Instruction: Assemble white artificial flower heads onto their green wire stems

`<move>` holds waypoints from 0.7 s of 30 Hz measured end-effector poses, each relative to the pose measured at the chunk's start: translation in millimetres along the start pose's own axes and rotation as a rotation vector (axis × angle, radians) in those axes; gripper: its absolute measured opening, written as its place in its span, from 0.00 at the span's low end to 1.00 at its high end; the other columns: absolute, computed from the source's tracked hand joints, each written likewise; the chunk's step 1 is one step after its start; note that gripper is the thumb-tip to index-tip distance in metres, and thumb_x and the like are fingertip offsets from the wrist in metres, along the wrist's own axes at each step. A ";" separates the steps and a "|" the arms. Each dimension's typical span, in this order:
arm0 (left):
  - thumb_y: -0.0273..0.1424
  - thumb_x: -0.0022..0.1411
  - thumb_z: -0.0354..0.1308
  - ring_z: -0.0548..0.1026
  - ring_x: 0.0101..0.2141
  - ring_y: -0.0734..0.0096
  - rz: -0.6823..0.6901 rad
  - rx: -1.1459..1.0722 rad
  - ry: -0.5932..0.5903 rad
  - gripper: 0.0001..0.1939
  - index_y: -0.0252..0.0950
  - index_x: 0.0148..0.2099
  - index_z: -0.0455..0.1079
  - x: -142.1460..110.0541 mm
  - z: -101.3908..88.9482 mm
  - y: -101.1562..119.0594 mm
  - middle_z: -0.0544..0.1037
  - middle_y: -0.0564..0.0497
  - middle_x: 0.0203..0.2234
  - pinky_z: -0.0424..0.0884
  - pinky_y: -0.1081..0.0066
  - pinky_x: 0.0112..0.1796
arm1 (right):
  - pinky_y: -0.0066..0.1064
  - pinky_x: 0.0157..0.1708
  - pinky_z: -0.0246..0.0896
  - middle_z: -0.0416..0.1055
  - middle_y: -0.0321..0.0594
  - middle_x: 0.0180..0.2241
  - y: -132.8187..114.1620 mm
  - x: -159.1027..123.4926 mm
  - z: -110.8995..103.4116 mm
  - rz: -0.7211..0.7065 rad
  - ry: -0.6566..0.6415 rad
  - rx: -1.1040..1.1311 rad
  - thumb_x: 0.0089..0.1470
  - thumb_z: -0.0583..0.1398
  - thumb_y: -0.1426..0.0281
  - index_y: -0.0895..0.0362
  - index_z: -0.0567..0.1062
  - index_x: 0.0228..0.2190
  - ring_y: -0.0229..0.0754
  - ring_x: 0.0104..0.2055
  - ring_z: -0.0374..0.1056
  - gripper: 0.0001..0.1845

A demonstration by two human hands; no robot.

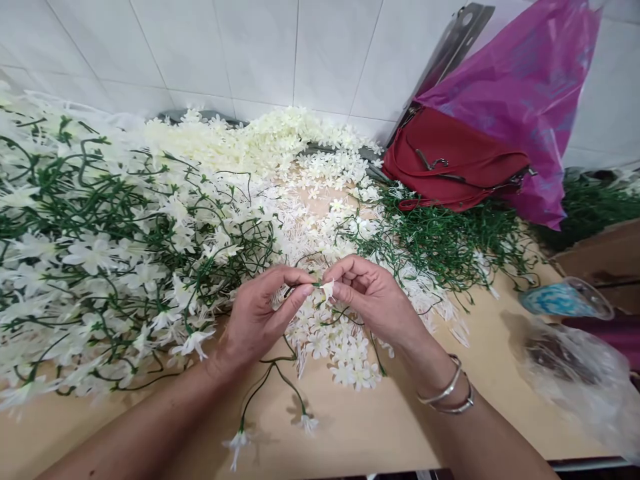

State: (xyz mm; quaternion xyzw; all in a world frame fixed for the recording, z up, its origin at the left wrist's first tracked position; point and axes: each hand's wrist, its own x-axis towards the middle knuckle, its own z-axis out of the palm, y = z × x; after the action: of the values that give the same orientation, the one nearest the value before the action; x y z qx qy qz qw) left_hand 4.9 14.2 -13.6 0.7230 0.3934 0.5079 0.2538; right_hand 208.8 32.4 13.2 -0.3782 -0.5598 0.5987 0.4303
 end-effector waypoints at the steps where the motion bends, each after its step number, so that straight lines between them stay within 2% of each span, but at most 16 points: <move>1: 0.29 0.72 0.62 0.81 0.37 0.69 0.000 -0.001 -0.005 0.03 0.38 0.45 0.77 0.2 -0.2 -0.3 0.83 0.50 0.36 0.75 0.70 0.41 | 0.29 0.30 0.63 0.71 0.32 0.25 0.0 0.0 0.2 0.010 -0.001 -0.001 0.52 0.74 0.56 0.55 0.78 0.32 0.35 0.27 0.65 0.17; 7: 0.28 0.72 0.62 0.79 0.35 0.71 -0.026 -0.041 -0.053 0.02 0.38 0.44 0.76 -1.3 0.9 -3.8 0.82 0.51 0.34 0.73 0.72 0.39 | 0.29 0.30 0.61 0.71 0.31 0.25 4.8 0.5 -0.3 0.048 0.025 0.031 0.52 0.73 0.56 0.55 0.78 0.33 0.35 0.27 0.64 0.18; 13: 0.30 0.73 0.61 0.80 0.37 0.69 -0.139 -0.094 -0.042 0.03 0.38 0.45 0.76 -5.3 3.2 -4.0 0.82 0.49 0.36 0.74 0.69 0.40 | 0.29 0.30 0.60 0.72 0.33 0.26 5.5 1.3 -4.1 0.068 0.046 0.024 0.51 0.74 0.56 0.55 0.78 0.33 0.36 0.28 0.64 0.18; 21: 0.30 0.71 0.63 0.79 0.34 0.70 -0.111 -0.070 -0.030 0.02 0.38 0.43 0.77 -3.4 4.2 -3.1 0.82 0.50 0.33 0.73 0.71 0.37 | 0.28 0.28 0.60 0.69 0.31 0.25 6.4 0.6 1.6 0.090 0.029 0.001 0.52 0.73 0.55 0.54 0.77 0.32 0.35 0.27 0.63 0.18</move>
State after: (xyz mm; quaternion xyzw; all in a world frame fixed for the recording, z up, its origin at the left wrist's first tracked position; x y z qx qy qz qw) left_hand 7.3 13.3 -19.3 0.6983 0.4111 0.4956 0.3126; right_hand 206.6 32.4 7.0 -0.4113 -0.5356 0.6122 0.4114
